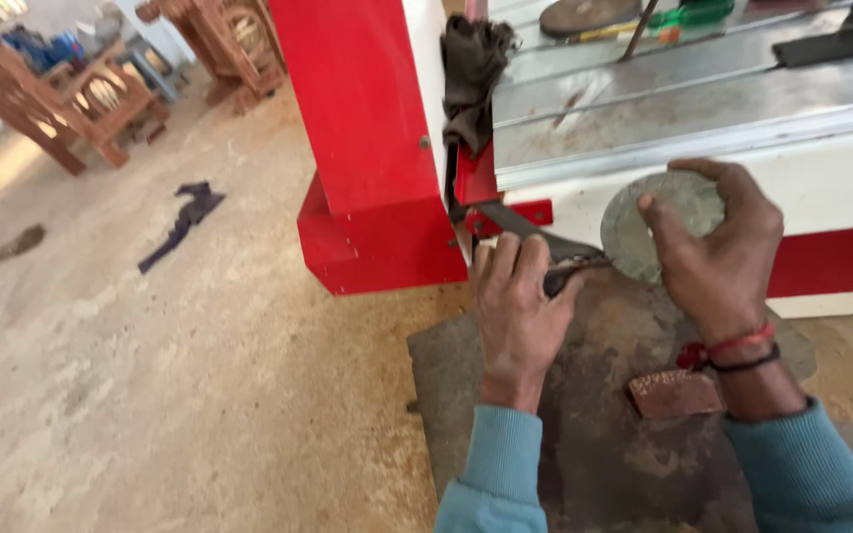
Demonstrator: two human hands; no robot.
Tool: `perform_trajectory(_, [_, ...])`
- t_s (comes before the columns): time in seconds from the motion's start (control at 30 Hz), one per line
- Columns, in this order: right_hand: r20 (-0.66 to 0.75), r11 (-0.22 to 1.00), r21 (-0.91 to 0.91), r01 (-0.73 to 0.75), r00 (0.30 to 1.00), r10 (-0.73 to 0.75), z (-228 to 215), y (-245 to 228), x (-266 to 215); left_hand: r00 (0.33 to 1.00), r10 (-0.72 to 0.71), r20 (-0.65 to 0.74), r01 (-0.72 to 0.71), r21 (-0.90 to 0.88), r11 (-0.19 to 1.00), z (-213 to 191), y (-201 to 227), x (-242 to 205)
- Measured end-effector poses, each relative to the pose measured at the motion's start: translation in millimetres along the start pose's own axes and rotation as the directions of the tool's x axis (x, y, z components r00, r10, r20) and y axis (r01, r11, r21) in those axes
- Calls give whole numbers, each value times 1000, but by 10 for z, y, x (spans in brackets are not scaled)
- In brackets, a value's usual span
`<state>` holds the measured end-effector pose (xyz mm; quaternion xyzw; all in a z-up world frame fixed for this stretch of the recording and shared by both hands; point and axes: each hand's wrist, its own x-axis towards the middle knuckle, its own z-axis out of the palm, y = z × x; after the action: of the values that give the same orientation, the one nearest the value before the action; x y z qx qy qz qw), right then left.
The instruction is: The person wipes a circular saw blade and a circular metal component with a dark cloth.
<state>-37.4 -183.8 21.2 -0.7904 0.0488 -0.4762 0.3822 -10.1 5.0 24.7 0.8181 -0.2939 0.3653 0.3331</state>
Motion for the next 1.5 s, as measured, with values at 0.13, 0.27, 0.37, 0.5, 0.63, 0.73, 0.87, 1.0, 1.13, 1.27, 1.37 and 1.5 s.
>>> perform_trajectory(0.13, [-4,1000,29,-9,1000,9,-64,-184,-51,1000,-4,-13,4,-26,1000,27,-6,59])
perform_trajectory(0.27, [41,950,26,-310,950,309,57,-238,60,997,-45,54,42,59,997,10,-33,-16])
perform_trajectory(0.37, [-31,1000,5,18,999,-18,-85,-238,-80,1000,-18,26,17,20,1000,22,-7,43])
perform_trajectory(0.5, [-28,998,43,-46,999,47,-15,-91,-119,999,-47,25,47,-7,999,57,-20,-32])
perform_trajectory(0.63, [-31,999,30,-35,999,36,-33,-115,-117,998,-48,32,49,-4,999,12,25,48])
perform_trajectory(0.73, [-42,994,90,-57,997,61,-25,-170,-108,999,-40,-1,40,-17,999,1,10,91])
perform_trajectory(0.87, [-48,1000,-4,1,999,-1,76,-94,30,993,-98,60,101,-37,994,37,25,58])
perform_trajectory(1.0, [-25,986,106,-126,991,129,-68,-181,-110,997,-73,38,74,-25,997,-24,56,97])
perform_trajectory(1.13, [-73,992,123,-6,997,15,22,-156,-41,998,-59,36,59,0,998,-13,64,59])
perform_trajectory(1.27, [-27,981,145,-132,990,137,-132,-284,-178,999,-32,13,33,-8,999,-32,96,112])
perform_trajectory(1.37, [-88,997,78,-4,996,10,5,-194,-34,991,-118,62,118,-7,993,-7,69,66])
perform_trajectory(1.5, [-74,986,151,-69,994,81,-46,-248,-68,998,-55,22,56,-17,998,-42,103,143])
